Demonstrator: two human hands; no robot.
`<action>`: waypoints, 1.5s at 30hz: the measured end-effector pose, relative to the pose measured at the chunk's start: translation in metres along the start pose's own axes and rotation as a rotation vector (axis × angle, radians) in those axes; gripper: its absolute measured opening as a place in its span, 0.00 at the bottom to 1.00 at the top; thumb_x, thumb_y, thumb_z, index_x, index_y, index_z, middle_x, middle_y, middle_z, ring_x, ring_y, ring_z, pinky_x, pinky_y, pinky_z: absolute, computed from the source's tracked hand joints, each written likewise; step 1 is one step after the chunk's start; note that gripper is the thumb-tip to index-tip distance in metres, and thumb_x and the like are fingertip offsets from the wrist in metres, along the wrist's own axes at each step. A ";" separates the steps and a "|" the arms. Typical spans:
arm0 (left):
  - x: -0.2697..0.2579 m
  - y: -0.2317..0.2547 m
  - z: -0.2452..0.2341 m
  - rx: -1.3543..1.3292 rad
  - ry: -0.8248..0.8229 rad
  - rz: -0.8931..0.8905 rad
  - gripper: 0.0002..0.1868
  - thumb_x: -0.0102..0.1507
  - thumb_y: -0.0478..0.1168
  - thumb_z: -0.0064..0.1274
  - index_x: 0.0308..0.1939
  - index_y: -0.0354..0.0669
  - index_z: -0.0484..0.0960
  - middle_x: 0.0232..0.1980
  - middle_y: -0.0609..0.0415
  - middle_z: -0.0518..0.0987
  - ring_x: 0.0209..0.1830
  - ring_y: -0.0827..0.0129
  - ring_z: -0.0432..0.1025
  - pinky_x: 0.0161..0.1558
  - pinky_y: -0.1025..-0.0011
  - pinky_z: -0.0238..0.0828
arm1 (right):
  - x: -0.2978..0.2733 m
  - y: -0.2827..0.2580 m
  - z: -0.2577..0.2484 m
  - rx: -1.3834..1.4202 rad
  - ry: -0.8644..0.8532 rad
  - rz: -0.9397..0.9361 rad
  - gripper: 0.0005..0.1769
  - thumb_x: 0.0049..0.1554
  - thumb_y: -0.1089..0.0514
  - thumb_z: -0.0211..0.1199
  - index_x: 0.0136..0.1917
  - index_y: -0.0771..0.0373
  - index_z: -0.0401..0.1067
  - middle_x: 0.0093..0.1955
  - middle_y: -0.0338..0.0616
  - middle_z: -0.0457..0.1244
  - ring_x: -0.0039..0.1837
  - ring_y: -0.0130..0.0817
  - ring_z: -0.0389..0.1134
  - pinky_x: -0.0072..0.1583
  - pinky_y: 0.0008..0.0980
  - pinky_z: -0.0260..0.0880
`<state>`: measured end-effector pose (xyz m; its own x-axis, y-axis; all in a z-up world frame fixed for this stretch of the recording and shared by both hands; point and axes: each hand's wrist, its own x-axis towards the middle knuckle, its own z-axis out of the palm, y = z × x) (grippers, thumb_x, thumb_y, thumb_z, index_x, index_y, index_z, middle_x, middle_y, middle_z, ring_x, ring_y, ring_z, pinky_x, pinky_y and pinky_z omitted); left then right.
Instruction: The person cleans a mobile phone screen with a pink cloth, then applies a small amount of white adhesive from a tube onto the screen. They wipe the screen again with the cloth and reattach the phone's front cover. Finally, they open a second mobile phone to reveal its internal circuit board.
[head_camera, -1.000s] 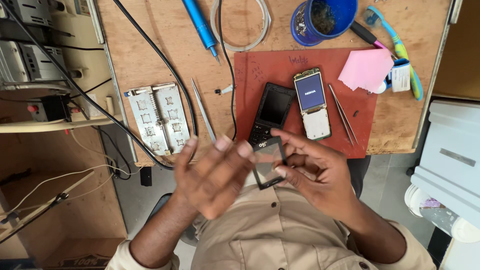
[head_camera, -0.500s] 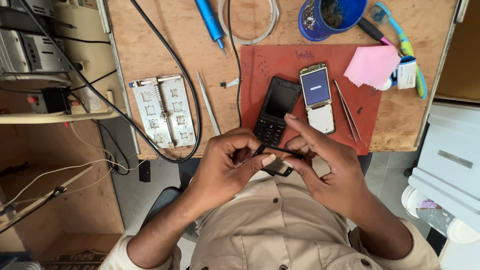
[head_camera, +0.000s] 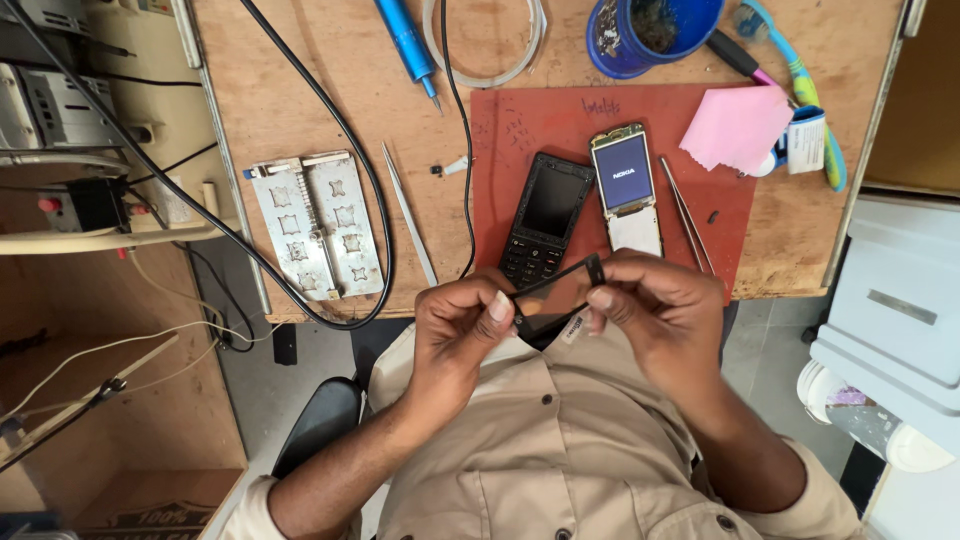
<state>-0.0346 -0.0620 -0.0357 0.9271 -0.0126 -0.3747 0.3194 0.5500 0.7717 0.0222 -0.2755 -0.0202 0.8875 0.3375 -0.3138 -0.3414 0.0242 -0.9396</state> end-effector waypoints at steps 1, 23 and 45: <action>-0.001 -0.002 -0.001 0.002 -0.008 -0.026 0.11 0.71 0.36 0.52 0.34 0.35 0.78 0.35 0.57 0.76 0.31 0.80 0.66 0.34 0.80 0.62 | 0.002 0.001 -0.005 -0.015 -0.023 -0.033 0.06 0.62 0.70 0.64 0.53 0.77 0.76 0.45 0.48 0.69 0.42 0.27 0.68 0.45 0.26 0.71; 0.010 0.041 -0.001 1.267 0.024 0.503 0.04 0.65 0.32 0.60 0.41 0.37 0.80 0.41 0.49 0.78 0.40 0.55 0.74 0.40 0.59 0.70 | 0.064 -0.018 -0.022 -0.646 0.140 -0.176 0.12 0.58 0.71 0.73 0.55 0.67 0.81 0.46 0.44 0.70 0.40 0.21 0.62 0.39 0.23 0.55; 0.002 0.001 -0.015 1.714 -0.214 0.425 0.36 0.66 0.56 0.56 0.75 0.45 0.70 0.79 0.51 0.63 0.81 0.54 0.52 0.78 0.42 0.42 | 0.091 -0.009 -0.014 -0.699 0.021 -0.221 0.12 0.59 0.70 0.73 0.56 0.65 0.81 0.49 0.47 0.71 0.46 0.28 0.69 0.46 0.26 0.66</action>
<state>-0.0359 -0.0493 -0.0435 0.9547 -0.2899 -0.0670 -0.2281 -0.8578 0.4607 0.1103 -0.2582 -0.0420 0.9211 0.3756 -0.1030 0.1171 -0.5192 -0.8466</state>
